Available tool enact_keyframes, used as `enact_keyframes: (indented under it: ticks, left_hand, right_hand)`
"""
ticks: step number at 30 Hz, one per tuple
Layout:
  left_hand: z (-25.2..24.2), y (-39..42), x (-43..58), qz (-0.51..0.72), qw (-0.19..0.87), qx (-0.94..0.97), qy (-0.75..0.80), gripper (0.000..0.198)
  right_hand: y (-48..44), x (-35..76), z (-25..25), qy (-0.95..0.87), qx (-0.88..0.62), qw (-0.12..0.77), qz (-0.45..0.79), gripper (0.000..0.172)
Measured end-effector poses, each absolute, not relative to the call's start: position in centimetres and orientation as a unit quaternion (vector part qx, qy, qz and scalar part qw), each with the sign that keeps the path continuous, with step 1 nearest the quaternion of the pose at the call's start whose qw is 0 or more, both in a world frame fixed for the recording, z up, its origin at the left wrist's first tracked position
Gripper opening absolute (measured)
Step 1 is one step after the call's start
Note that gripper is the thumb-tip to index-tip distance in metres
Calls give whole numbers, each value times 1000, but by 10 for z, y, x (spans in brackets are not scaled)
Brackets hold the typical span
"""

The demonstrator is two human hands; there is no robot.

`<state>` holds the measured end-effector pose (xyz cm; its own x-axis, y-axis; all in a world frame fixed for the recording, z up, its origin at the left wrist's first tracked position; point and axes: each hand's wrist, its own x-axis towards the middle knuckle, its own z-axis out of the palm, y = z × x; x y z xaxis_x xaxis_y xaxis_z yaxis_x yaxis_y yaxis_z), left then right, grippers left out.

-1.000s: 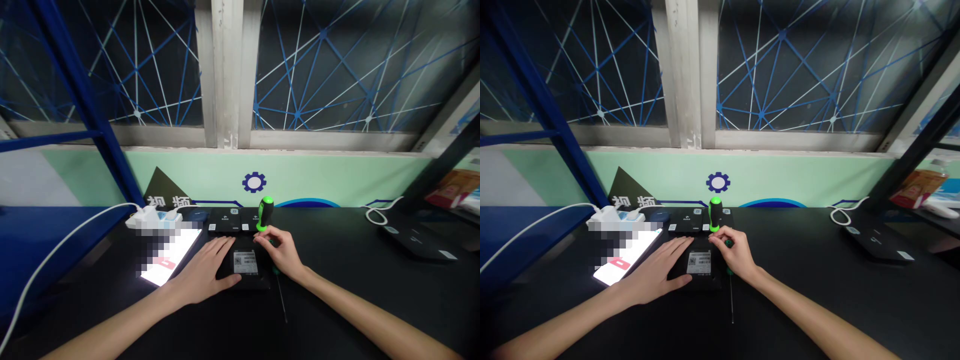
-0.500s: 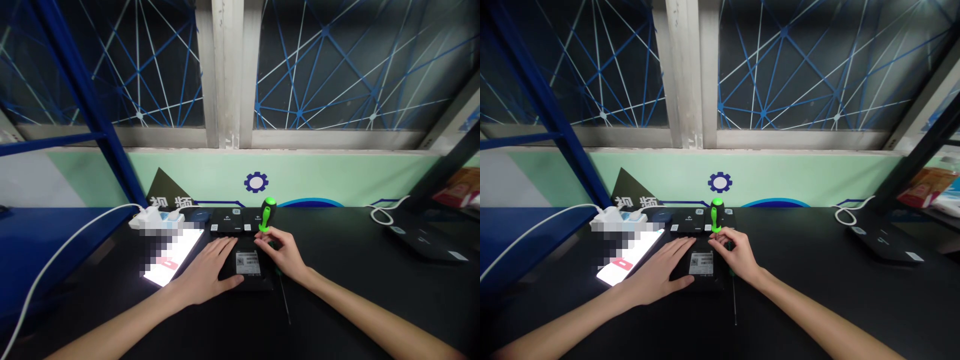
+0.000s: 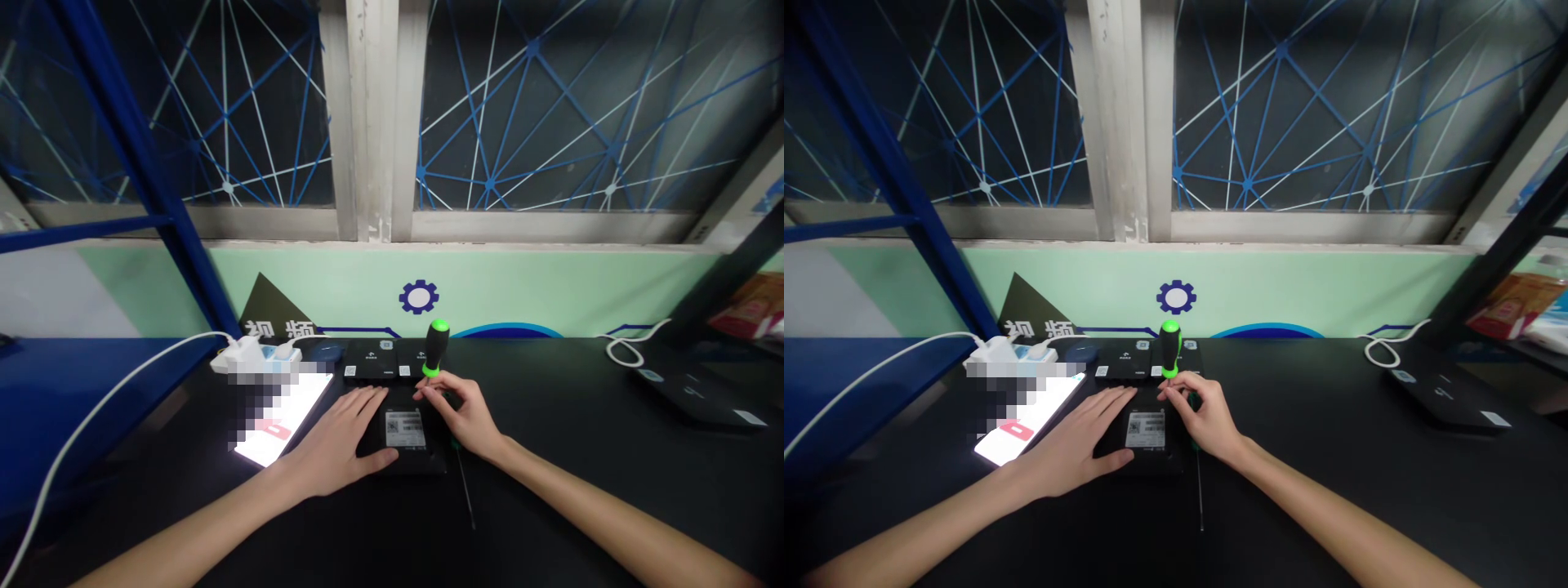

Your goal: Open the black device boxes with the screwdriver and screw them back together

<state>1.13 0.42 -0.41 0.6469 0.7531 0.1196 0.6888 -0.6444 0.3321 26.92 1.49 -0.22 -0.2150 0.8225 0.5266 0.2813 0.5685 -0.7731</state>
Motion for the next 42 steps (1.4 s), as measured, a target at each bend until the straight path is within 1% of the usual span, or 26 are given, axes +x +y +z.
enact_keyframes:
  ticks: [4, 8, 12, 15, 21, 24, 31, 35, 42]
  left_hand:
    - [-4, 4, 12, 127, 125, 898, 401, 83]
    - [-2, 4, 13, 113, 135, 895, 410, 84]
    - [-1, 3, 13, 102, 138, 893, 415, 85]
    - [-2, 3, 13, 112, 135, 897, 407, 84]
    - [-5, 4, 11, 119, 129, 898, 404, 83]
    - [-7, 5, 11, 126, 126, 899, 399, 83]
    - [-5, 4, 11, 125, 127, 899, 401, 84]
    - [-4, 4, 12, 120, 130, 896, 406, 83]
    - [-6, 4, 11, 123, 128, 898, 403, 83]
  right_hand:
    - [17, 268, -4, -732, -378, 506, 255, 18]
    - [21, 268, -10, -701, -377, 530, 292, 18]
    - [21, 268, -12, -668, -386, 551, 317, 23]
    - [20, 268, -10, -677, -389, 544, 307, 24]
    - [16, 269, -5, -710, -377, 517, 294, 19]
    - [16, 269, -4, -719, -376, 507, 289, 21]
    - [21, 267, -10, -681, -384, 536, 319, 25]
    - [21, 267, -10, -666, -393, 549, 316, 25]
    - [17, 268, -5, -704, -386, 522, 287, 23]
